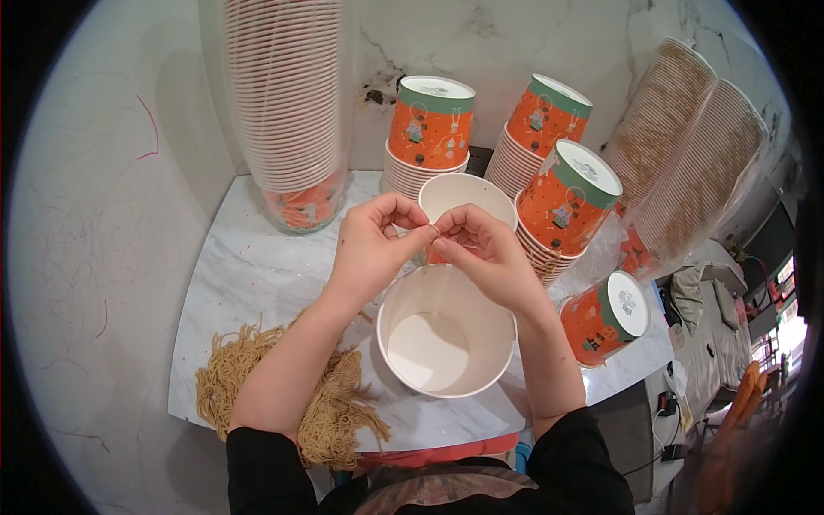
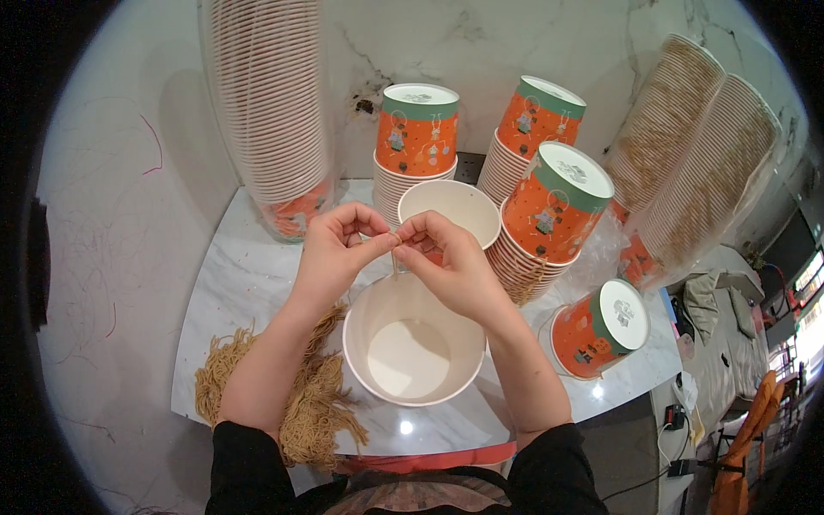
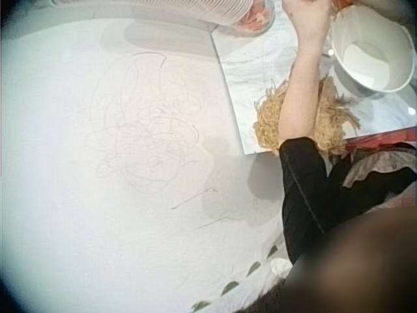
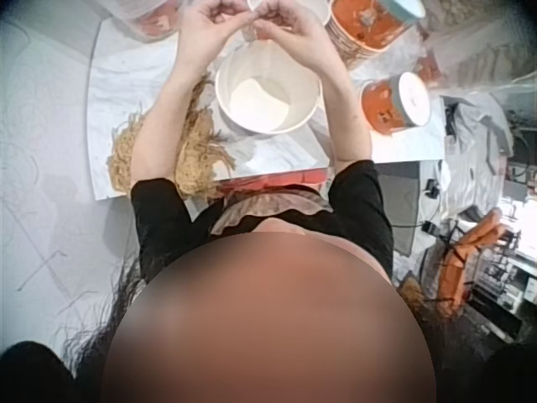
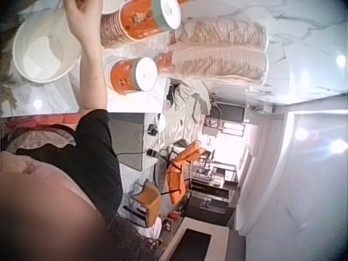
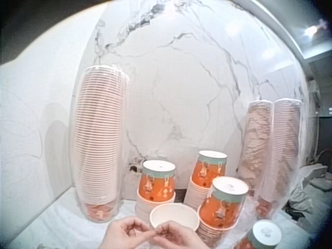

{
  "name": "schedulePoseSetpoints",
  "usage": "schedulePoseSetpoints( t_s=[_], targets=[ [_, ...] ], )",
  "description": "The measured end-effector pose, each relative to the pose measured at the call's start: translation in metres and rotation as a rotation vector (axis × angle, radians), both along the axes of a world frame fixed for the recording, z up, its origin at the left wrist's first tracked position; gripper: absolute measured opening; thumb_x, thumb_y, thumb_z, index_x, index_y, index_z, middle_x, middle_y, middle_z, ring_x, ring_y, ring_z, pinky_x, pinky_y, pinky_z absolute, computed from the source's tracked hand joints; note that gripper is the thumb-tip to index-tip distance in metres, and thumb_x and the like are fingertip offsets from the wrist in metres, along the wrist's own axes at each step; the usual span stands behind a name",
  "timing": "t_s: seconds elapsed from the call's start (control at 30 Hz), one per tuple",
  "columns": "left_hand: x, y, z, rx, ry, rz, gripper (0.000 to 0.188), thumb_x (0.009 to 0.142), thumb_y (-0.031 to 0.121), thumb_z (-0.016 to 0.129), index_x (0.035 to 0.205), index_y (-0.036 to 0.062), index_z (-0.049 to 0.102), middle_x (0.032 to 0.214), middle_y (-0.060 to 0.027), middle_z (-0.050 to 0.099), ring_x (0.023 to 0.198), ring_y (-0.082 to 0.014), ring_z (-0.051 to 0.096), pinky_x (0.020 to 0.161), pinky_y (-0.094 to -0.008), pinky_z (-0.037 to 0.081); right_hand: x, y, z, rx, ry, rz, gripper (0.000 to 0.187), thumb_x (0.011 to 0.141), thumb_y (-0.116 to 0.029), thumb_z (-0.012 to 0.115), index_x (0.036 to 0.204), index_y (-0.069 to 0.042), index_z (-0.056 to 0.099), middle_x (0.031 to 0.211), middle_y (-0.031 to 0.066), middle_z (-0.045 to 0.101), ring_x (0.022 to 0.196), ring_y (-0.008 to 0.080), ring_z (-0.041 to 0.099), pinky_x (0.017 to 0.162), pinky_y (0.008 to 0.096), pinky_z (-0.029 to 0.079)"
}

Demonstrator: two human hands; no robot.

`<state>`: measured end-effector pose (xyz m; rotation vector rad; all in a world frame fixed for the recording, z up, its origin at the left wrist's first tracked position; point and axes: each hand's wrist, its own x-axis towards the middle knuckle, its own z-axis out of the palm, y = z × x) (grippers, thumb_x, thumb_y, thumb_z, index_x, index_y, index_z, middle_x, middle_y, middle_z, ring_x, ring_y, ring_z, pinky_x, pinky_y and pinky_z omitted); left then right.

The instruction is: Attaching rope handles to paper containers.

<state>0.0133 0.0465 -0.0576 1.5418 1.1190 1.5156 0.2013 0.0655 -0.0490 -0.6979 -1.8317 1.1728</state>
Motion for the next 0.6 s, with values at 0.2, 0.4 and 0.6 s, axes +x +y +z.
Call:
schedulePoseSetpoints(
  t_s=[0.2, 0.4, 0.6],
  targets=[
    [-0.007, 0.000, 0.004, -0.095, -0.023, -0.120, 0.015, 0.082, 0.000, 0.077, 0.087, 0.0035, 0.063, 0.080, 0.0027, 0.067, 0.061, 0.0036, 0.046, 0.053, -0.0161, 0.033, 0.005, 0.008, -0.004, -0.131, -0.017, 0.045, 0.013, 0.100, -0.009, 0.063, 0.107, 0.002, 0.061, 0.098, 0.0015, 0.063, 0.090, 0.0067, 0.059, 0.078, 0.0237, 0.051],
    [-0.018, -0.003, 0.012, -0.163, 0.137, -0.161, 0.007, 0.082, 0.003, 0.077, 0.088, 0.0022, 0.072, 0.069, 0.0066, 0.062, 0.056, 0.0023, 0.043, 0.051, -0.0188, 0.032, 0.006, 0.009, -0.001, -0.284, 0.074, 0.147, 0.012, 0.101, -0.012, 0.062, 0.107, -0.002, 0.062, 0.099, -0.0007, 0.063, 0.089, 0.0062, 0.058, 0.080, 0.0228, 0.049],
    [-0.016, -0.013, 0.029, -0.231, 0.288, -0.156, 0.012, 0.083, 0.010, 0.079, 0.092, 0.0030, 0.077, 0.062, 0.0099, 0.057, 0.054, 0.0023, 0.037, 0.050, -0.0199, 0.027, 0.011, 0.010, 0.001, -0.347, 0.064, 0.145, 0.014, 0.100, -0.015, 0.064, 0.107, -0.003, 0.063, 0.099, -0.0014, 0.063, 0.091, 0.0056, 0.059, 0.081, 0.0224, 0.049]
  ],
)
